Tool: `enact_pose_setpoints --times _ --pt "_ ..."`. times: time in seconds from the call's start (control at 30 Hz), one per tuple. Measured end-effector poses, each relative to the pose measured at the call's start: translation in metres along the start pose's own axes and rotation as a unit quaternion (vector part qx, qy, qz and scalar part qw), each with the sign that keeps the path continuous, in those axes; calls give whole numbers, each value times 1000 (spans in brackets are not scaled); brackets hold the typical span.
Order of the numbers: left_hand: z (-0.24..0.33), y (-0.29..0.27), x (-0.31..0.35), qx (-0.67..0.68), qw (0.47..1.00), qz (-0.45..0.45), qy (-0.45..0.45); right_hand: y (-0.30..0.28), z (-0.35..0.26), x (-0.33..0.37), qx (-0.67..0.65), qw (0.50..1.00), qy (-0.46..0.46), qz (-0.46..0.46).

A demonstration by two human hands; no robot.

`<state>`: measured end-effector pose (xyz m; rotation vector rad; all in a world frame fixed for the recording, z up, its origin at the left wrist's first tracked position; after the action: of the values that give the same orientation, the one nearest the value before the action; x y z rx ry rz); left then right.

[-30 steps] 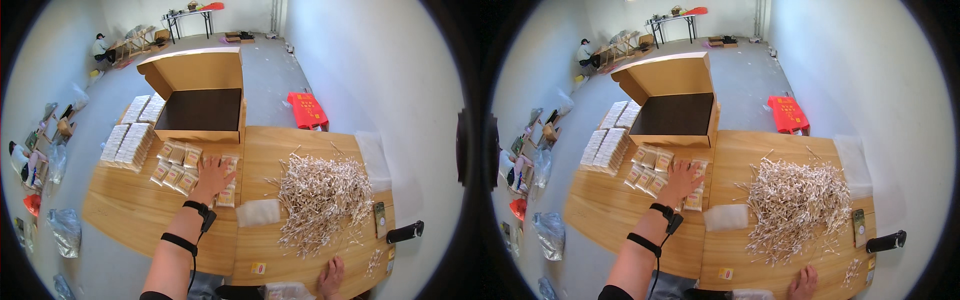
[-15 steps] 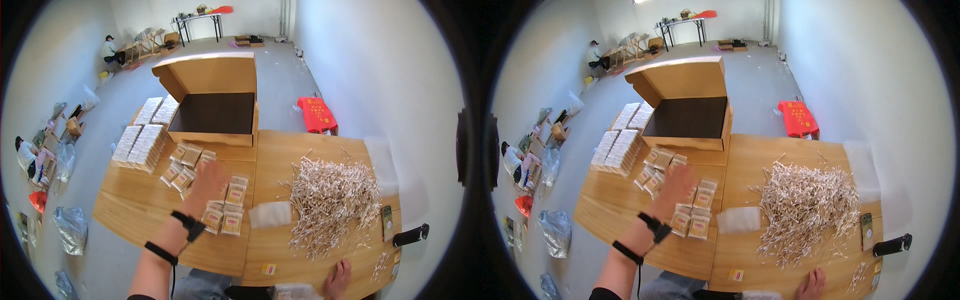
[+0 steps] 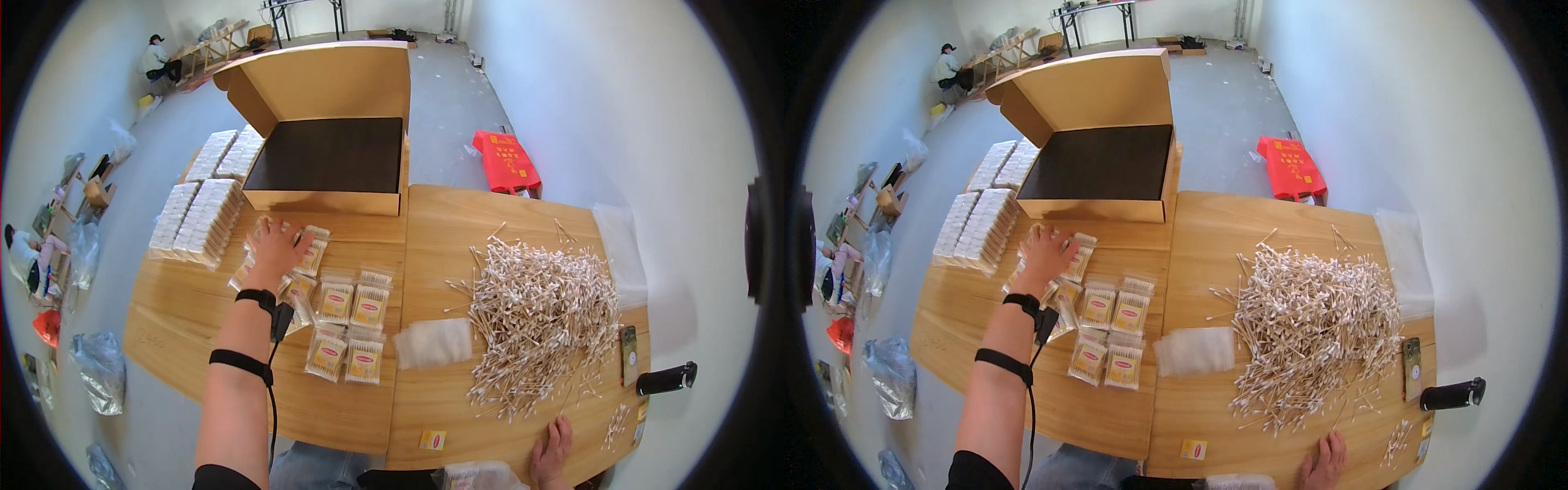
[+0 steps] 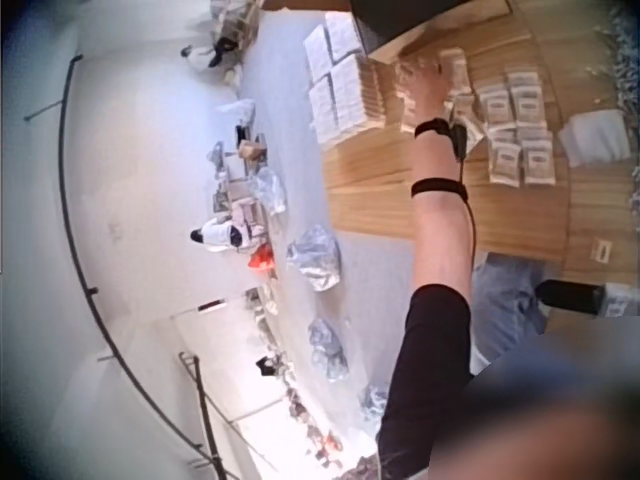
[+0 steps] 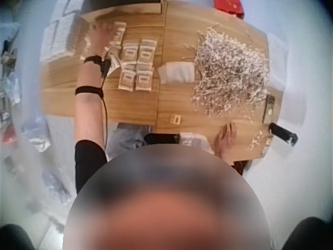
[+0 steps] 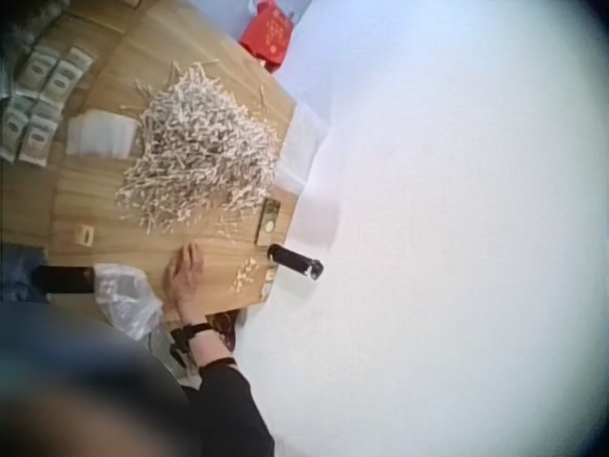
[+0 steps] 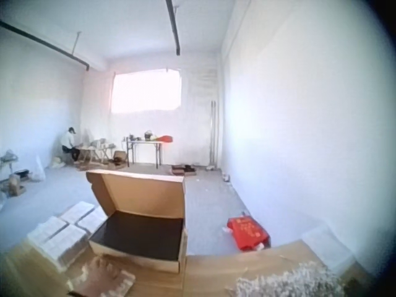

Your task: Pack and organize hygiene product packets into a large box.

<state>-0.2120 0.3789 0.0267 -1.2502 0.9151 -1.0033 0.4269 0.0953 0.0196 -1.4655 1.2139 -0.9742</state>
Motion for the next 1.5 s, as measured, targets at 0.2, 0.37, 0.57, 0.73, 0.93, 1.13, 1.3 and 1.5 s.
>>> enact_pose_setpoints --times 0.2,0.37,0.57,0.73,0.93,1.13,1.3,1.5 --pt "-9 1 48 -18 1000 8 -22 -4 -3 1 -5 1000 -6 13" --pt "-8 2 92 6 999 -13 -43 -4 -1 6 4 999 -17 30" --pt "-10 2 131 24 998 -15 -62 -1 3 5 15 999 -7 38" --pt "-14 1 144 28 997 -23 -63 -4 -2 -2 17 999 -11 47" --pt "27 -42 162 55 998 23 -10 -11 -3 0 8 997 -15 70" --pt "77 -9 234 45 990 -128 -22 -4 5 13 16 996 -15 83" --pt "67 -5 248 70 994 -70 -43 3 4 13 20 994 -30 107" --pt "74 -29 290 427 903 -11 -57 -3 26 9 -97 986 4 137"
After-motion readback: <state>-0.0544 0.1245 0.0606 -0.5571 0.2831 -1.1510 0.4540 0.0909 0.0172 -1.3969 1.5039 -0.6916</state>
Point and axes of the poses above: each hand's wrist, its own x-axis away from the middle knuckle, its own y-axis out of the palm, z = x × y, the point moved 10 cm from there along -x, towards the middle knuckle, and after that the axes turned 7 degrees about -z, right-handed, at the moved point
